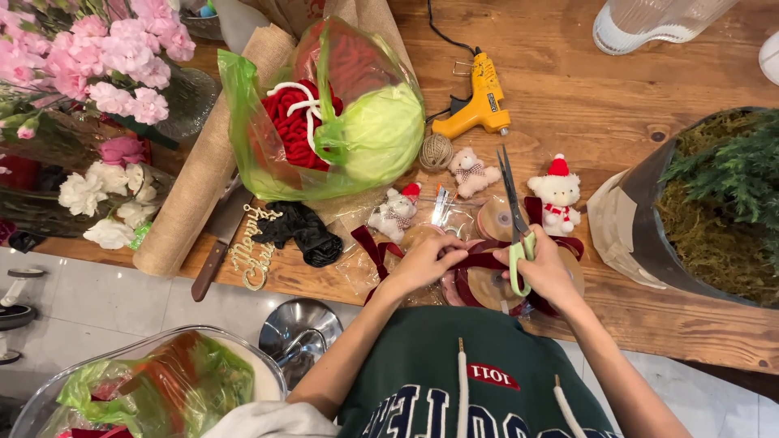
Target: The person unwraps a roll of red ribbon and measures a length against a potted plant. They then fold the ribbon into loops to form a bow shape, securing it with their fingers. Finally, they use scissors to trim the ends of the ribbon.
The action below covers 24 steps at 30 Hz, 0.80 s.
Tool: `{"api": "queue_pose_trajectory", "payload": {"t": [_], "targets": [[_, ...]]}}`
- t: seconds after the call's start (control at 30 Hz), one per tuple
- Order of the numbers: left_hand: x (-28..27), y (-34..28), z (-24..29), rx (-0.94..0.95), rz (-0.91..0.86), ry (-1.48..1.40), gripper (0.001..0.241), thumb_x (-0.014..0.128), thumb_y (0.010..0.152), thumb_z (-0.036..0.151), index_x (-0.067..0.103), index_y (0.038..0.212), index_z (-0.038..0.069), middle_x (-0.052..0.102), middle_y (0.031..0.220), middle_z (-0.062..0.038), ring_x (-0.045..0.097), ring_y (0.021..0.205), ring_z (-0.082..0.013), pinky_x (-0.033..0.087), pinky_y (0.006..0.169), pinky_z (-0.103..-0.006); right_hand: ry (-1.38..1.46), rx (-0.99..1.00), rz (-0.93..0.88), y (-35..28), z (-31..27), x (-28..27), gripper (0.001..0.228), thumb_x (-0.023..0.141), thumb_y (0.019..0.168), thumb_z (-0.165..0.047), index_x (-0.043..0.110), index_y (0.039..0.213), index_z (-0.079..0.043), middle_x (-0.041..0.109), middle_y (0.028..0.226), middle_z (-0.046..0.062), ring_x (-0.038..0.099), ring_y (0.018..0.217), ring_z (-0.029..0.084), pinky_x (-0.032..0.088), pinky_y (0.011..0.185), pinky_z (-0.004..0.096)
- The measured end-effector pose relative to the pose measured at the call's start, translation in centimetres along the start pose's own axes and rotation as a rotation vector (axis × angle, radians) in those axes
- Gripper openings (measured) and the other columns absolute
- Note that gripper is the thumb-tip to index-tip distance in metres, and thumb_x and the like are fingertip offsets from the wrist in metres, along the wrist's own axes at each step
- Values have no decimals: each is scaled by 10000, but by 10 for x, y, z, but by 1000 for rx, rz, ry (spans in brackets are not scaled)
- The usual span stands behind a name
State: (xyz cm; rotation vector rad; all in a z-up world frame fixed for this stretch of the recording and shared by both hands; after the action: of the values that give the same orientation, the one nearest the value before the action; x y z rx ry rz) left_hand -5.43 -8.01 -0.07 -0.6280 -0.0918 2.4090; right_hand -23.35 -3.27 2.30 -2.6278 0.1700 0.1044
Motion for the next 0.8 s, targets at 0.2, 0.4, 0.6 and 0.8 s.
{"api": "queue_pose_trajectory", "payload": {"t": [0.2, 0.4, 0.6, 0.8], "targets": [[27, 12, -37, -138, -297, -255, 168, 736, 897, 211, 716, 956, 56, 715, 764, -98, 673, 658, -199, 503, 666, -296, -359, -152, 146, -2, -20, -18, 426, 780, 735, -82, 589, 1114, -44, 611, 758, 142, 604, 689, 294, 477, 663, 398], [25, 26, -40, -230, -356, -436, 134, 688, 926, 190, 708, 951, 60, 691, 624, -98, 607, 416, -126, 443, 428, -204, -229, -89, 164, -52, -27, -60, 630, 795, 798, -144, 586, 1391, -106, 710, 763, 248, 566, 479, 238, 448, 458, 340], [11, 42, -25, -365, -433, -383, 197, 469, 1055, 145, 638, 1134, 82, 600, 706, -20, 527, 540, -81, 479, 524, -209, 199, 286, -380, -104, 25, -9, 682, 512, 866, -463, 583, 1437, -97, 660, 688, 186, 543, 478, 205, 483, 445, 307], [3, 43, -24, -256, -355, -448, 280, 479, 984, -25, 595, 1211, 88, 627, 952, -47, 584, 780, -118, 505, 782, -303, 25, 672, -490, -129, 40, 28, 839, 357, 788, -638, 561, 1395, -96, 552, 734, 169, 500, 576, 241, 462, 627, 358]]}}
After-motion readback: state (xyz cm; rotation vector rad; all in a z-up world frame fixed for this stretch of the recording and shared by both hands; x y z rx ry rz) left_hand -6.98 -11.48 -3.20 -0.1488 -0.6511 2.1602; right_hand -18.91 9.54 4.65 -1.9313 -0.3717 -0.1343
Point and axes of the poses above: each hand's wrist, its own y-axis towards the middle knuckle, its own x-axis out of the palm, z = x × y, the point moved 10 cm from there along y, towards the middle knuckle
